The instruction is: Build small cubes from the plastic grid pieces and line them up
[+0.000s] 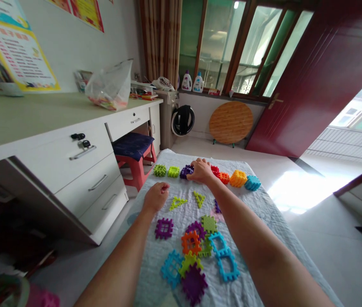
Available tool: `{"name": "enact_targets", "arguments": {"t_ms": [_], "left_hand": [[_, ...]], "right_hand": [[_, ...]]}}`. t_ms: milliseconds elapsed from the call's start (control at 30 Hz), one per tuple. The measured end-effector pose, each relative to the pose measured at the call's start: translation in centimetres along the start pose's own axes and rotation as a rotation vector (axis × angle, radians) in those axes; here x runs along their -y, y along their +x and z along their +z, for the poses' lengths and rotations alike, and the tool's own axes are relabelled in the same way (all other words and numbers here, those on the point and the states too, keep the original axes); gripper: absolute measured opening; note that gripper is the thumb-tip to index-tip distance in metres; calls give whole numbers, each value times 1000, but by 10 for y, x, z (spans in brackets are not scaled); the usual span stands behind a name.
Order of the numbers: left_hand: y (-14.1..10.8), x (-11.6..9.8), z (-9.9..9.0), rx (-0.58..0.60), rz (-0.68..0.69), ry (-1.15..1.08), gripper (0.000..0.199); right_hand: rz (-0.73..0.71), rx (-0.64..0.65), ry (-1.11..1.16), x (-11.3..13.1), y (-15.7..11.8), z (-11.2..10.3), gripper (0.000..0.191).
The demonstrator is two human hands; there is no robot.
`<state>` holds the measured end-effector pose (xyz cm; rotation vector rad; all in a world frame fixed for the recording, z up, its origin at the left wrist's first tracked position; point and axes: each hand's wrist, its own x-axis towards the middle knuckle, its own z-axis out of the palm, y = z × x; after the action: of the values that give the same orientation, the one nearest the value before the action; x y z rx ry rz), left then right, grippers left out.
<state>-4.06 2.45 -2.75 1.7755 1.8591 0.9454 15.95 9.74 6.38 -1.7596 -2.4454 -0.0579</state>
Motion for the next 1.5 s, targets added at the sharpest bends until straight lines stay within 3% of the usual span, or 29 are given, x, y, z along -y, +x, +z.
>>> {"name": "enact_targets", "arguments": {"t_ms": [200,533,900,1067,1200,1333,1500], "left_hand": [[-2,0,-1,-8,20,-8,25],[-3,-2,-3,-9,62,26,24],[-2,-2,-4,-6,72,8,24],[-3,-2,-4,-6,71,3,24],[-3,-1,-4,-4,64,9,24],[-3,-1,-3,-9,59,24,24],[-2,0,-2,-14,48,49,24]], "right_hand": [[21,30,-18,-2,24,14,54],[-29,113,-49,-4,32,31,62],[-42,159,-54,-2,39,36,46],[-28,130,-34,-2,37,32,54],[20,12,51,-13,17,20,69],[78,-105,238,-36,-26,7,63],[-93,-80,409,-48,-97,-2,43]]}}
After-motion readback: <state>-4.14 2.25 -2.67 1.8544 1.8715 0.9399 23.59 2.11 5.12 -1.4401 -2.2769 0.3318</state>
